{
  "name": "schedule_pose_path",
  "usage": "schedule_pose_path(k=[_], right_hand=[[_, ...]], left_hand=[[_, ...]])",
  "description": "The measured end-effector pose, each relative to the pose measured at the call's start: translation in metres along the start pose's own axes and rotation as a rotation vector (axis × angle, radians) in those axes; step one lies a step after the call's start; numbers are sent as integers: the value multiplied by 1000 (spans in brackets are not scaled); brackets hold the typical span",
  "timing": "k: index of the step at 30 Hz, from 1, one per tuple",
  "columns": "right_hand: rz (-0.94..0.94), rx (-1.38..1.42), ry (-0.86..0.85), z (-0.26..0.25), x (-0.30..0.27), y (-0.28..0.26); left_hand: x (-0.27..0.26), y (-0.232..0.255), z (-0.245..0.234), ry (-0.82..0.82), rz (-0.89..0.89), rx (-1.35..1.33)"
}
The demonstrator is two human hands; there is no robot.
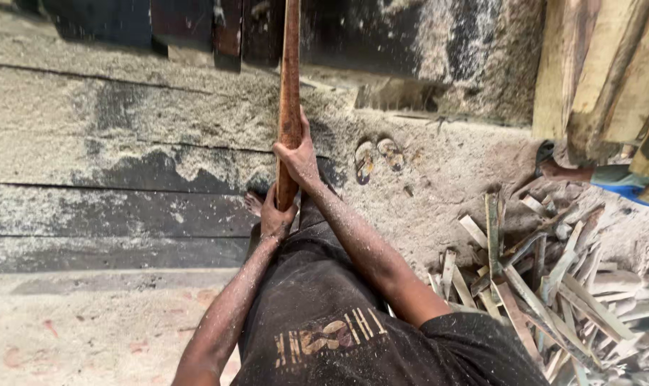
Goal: The person feeds wooden planks into a saw machine by hand, cutting the wood one piece at a time.
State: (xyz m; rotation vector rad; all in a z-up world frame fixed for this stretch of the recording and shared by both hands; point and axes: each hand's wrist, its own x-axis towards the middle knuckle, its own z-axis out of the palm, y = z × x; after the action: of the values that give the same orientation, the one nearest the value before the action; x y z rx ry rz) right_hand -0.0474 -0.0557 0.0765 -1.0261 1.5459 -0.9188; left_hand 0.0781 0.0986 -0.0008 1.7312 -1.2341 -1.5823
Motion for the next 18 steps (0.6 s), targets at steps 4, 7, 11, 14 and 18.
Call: schedule_pose_path(k=[4,7,11,14,18], right_hand=[[79,52,29,1,30,-1],[52,-89,114,-1,75,-7],[-117,-570,500,4,125,-10],[7,-536,523,4,138,2],[-293,-587,397,19,32,47]], left_hand=[[38,24,-4,-64,-215,-24],[70,48,-12,-44,-169,80],[127,91,-21,-76,-138,70],[119,107,-22,-19,-174,54],[64,81,-31,167,309,433]])
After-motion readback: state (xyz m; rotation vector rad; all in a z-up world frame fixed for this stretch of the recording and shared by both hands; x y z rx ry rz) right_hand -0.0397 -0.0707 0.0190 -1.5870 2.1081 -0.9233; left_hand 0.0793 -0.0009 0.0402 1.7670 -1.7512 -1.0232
